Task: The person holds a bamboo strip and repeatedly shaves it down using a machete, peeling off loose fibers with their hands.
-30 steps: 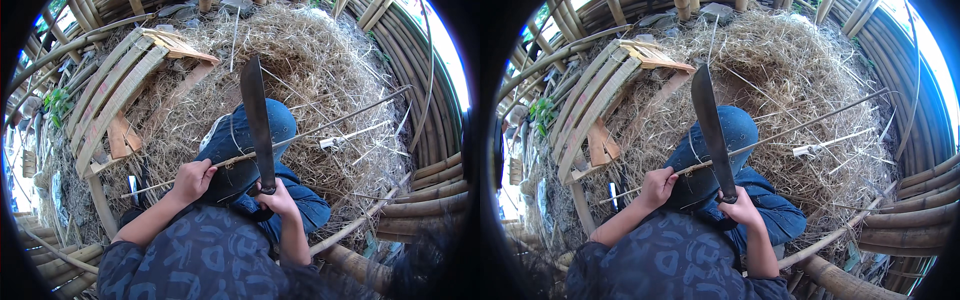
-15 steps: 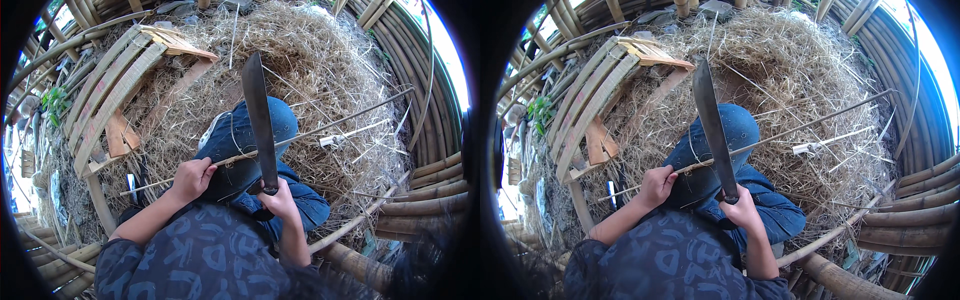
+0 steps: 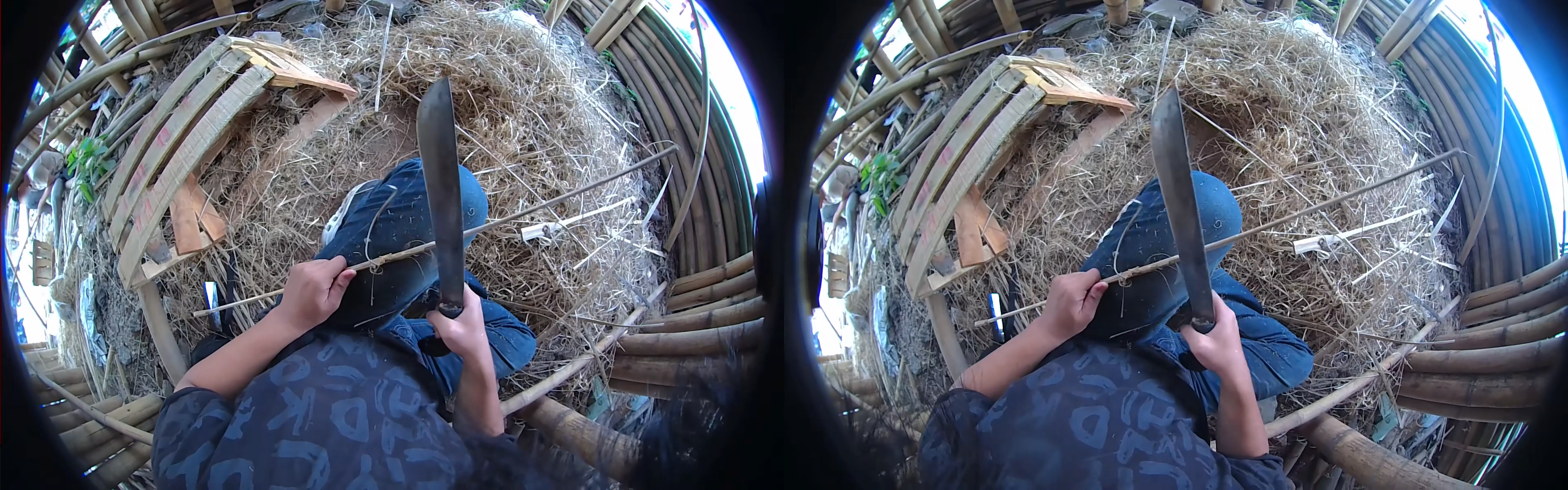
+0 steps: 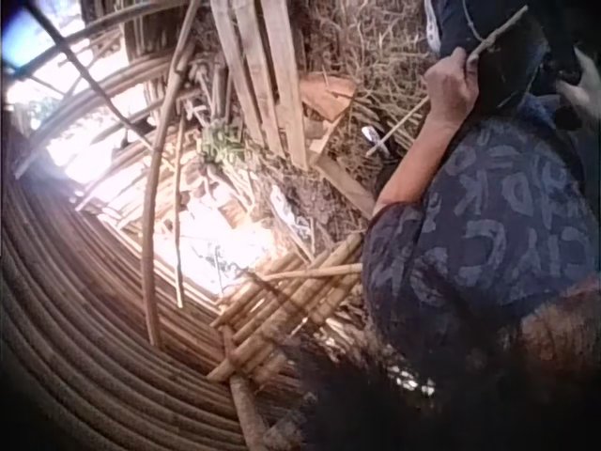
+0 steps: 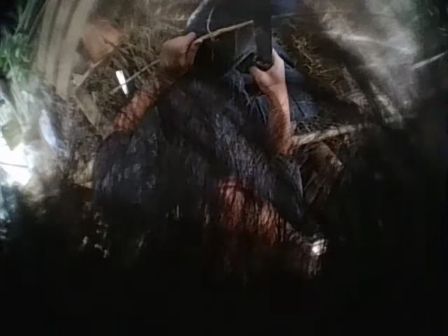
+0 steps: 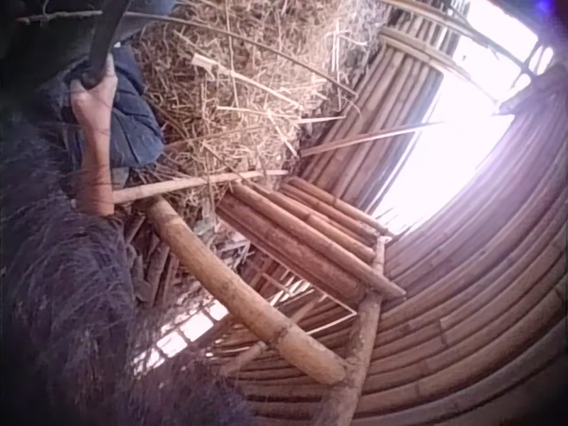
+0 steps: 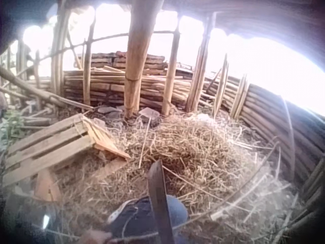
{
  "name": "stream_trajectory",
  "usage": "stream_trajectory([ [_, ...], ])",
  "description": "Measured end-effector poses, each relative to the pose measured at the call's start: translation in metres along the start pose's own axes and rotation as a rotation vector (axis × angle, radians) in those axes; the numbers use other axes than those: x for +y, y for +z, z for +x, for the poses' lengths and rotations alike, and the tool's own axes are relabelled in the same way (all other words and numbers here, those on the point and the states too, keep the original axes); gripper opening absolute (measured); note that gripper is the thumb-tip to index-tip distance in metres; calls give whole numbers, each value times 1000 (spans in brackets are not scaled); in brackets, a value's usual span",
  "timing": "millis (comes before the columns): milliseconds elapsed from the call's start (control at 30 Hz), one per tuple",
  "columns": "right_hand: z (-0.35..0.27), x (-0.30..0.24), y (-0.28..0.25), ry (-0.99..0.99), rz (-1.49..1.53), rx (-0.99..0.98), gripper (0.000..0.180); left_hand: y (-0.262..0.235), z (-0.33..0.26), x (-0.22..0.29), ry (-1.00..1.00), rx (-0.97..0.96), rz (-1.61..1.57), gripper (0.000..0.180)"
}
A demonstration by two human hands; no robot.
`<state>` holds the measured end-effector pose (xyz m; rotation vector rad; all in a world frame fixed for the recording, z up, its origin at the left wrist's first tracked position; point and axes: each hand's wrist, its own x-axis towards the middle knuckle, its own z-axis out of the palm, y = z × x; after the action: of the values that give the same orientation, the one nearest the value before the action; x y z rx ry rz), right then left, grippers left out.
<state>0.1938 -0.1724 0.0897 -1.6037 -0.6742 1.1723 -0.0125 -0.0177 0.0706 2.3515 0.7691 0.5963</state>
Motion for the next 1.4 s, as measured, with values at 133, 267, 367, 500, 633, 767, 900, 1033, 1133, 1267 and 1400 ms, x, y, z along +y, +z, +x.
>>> stream_trajectory([
  [133, 1, 1, 5, -20, 0, -24, 30, 1, -1, -2, 0, 3, 7, 30],
  [267, 1, -12, -6, 130, 71, -8, 38, -1, -1, 1, -16, -5, 11, 30],
  [367, 1, 6, 4, -28, -54, -11, 40, 1, 1, 2, -2, -14, 10, 31],
  [500, 3, -2, -2, 51, 43, -126, 45, 0, 1, -3, 6, -25, 0, 32],
  [633, 3, -1, -6, 131, 133, -182, 48, -1, 1, 1, 0, -33, -4, 31],
  [767, 5, 7, -11, 189, 276, -276, 51, -1, 2, 1, 6, -13, 11, 31],
  [900, 1, 6, -3, 97, 228, -128, 48, -2, 3, 1, -5, -18, 7, 31],
  [1033, 4, 18, 10, -57, -25, -29, 43, 2, 1, -3, -2, -3, 14, 32],
  [1133, 2, 7, 6, 8, 5, -107, 46, 3, -2, -5, -4, 3, 7, 32],
  [1267, 3, -1, -2, 117, 95, -209, 45, 1, -2, -3, -8, -3, 9, 32],
  [1400, 5, 9, -9, 191, 304, -303, 32, 2, -1, 0, -16, 7, 15, 32],
])
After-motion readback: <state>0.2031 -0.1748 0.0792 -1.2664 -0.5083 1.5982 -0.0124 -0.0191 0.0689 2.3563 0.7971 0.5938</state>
